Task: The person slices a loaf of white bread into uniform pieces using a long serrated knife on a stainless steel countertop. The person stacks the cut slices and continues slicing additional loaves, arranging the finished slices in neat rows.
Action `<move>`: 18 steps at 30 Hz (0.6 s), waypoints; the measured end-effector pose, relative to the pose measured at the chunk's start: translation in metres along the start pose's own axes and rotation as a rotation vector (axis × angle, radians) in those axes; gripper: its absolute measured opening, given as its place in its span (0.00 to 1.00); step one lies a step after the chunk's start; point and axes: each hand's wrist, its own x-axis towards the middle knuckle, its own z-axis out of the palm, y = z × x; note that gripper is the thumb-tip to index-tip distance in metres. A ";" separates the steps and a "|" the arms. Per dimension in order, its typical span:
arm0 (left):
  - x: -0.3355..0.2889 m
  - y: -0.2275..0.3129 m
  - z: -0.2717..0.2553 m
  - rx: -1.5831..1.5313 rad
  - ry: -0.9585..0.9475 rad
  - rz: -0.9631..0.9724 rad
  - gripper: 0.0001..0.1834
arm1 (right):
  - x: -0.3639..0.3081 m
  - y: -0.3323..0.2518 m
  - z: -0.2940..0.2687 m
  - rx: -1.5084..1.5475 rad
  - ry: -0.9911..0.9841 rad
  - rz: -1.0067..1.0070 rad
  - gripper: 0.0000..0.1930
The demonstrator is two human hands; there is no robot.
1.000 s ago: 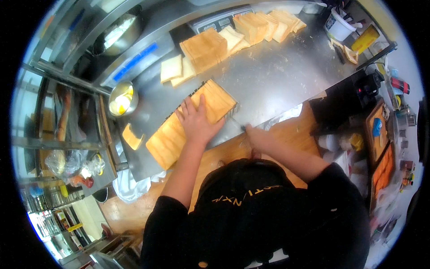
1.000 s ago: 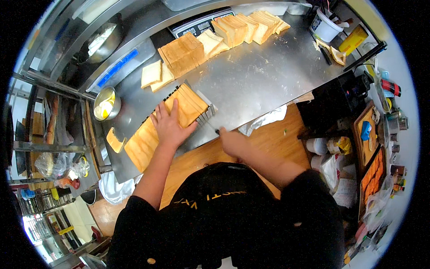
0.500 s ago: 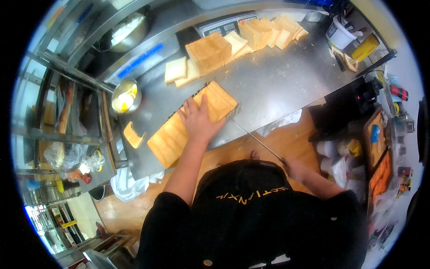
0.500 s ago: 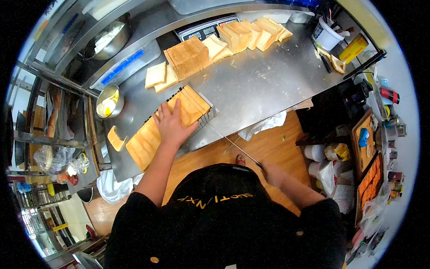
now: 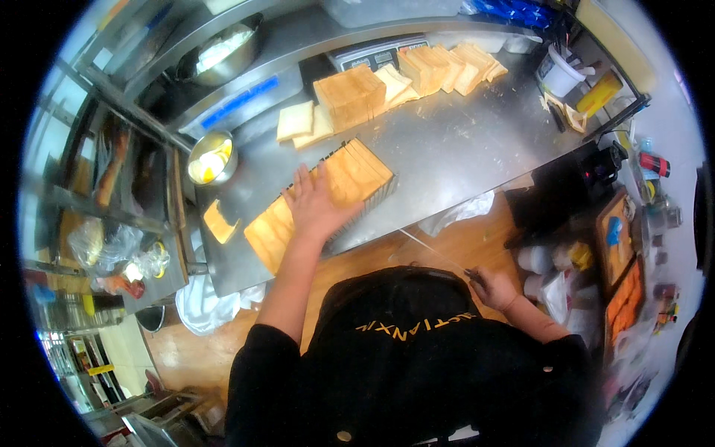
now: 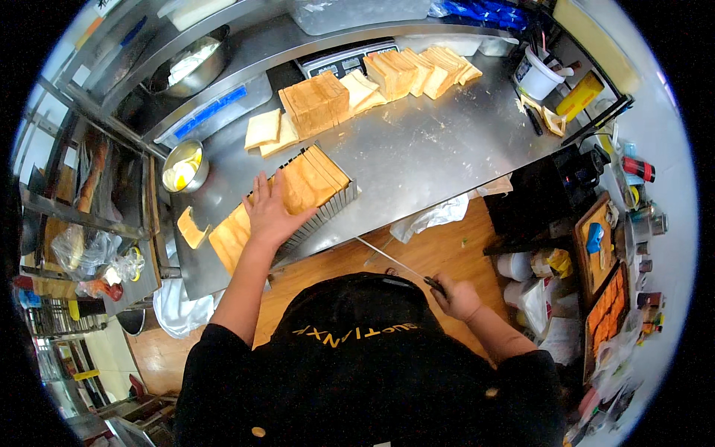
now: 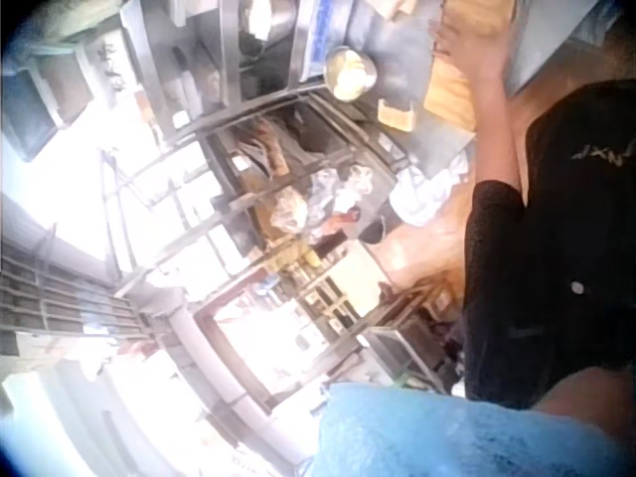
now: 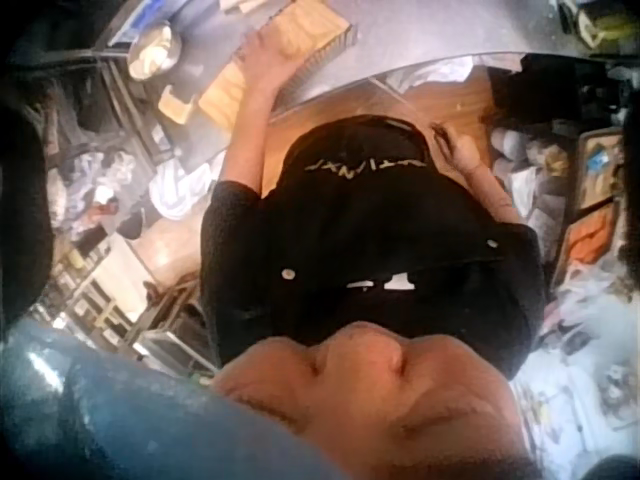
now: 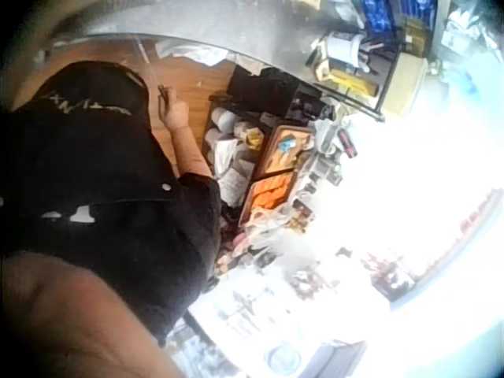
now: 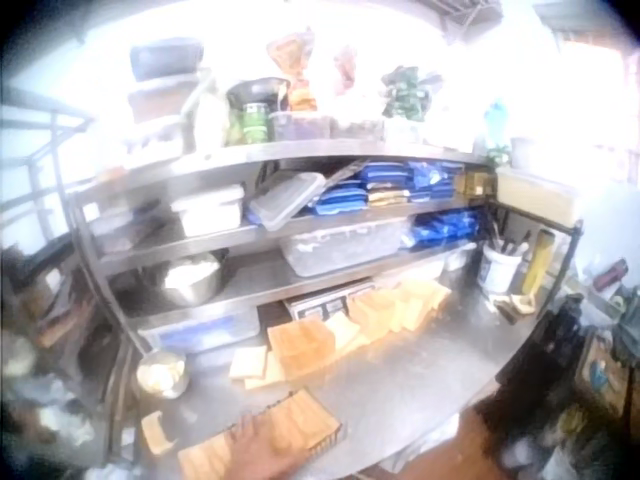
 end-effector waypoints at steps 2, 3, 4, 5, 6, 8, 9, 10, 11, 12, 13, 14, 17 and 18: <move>0.002 -0.007 0.009 -0.051 0.040 -0.009 0.59 | 0.005 0.001 -0.009 0.013 0.102 -0.029 0.12; 0.002 -0.010 0.012 -0.075 0.059 -0.014 0.59 | 0.011 -0.002 -0.014 0.030 0.088 0.019 0.12; 0.000 -0.009 0.014 -0.022 0.044 0.014 0.59 | 0.021 -0.010 -0.015 0.071 0.128 0.066 0.12; -0.004 -0.004 0.017 0.035 0.031 0.046 0.59 | 0.036 -0.025 -0.015 0.115 0.171 0.113 0.13; -0.007 -0.002 0.018 0.094 0.017 0.078 0.60 | 0.053 -0.033 -0.010 0.148 0.205 0.078 0.13; -0.007 0.000 0.017 0.111 0.005 0.079 0.60 | 0.090 -0.049 0.003 0.233 0.257 0.019 0.12; -0.007 0.001 0.017 0.108 -0.005 0.082 0.60 | 0.107 -0.058 0.009 0.274 0.275 0.003 0.12; -0.007 0.002 0.016 0.111 -0.010 0.074 0.60 | 0.124 -0.067 0.013 0.289 0.241 0.010 0.12; -0.006 0.003 0.016 0.109 -0.019 0.072 0.60 | 0.136 -0.076 0.016 0.299 0.210 0.023 0.12; -0.007 0.004 0.016 0.113 -0.029 0.066 0.60 | 0.145 -0.085 0.016 0.322 0.194 0.007 0.12; -0.006 0.004 0.016 0.119 -0.029 0.064 0.60 | 0.152 -0.093 0.015 0.346 0.178 -0.009 0.12; -0.005 0.004 0.017 0.123 -0.027 0.062 0.59 | 0.157 -0.099 0.014 0.365 0.163 -0.025 0.13; -0.004 0.006 0.015 0.132 -0.037 0.054 0.59 | 0.165 -0.105 0.022 0.346 0.138 -0.022 0.14; -0.005 0.007 0.014 0.135 -0.043 0.049 0.59 | 0.165 -0.106 0.023 0.342 0.130 -0.019 0.14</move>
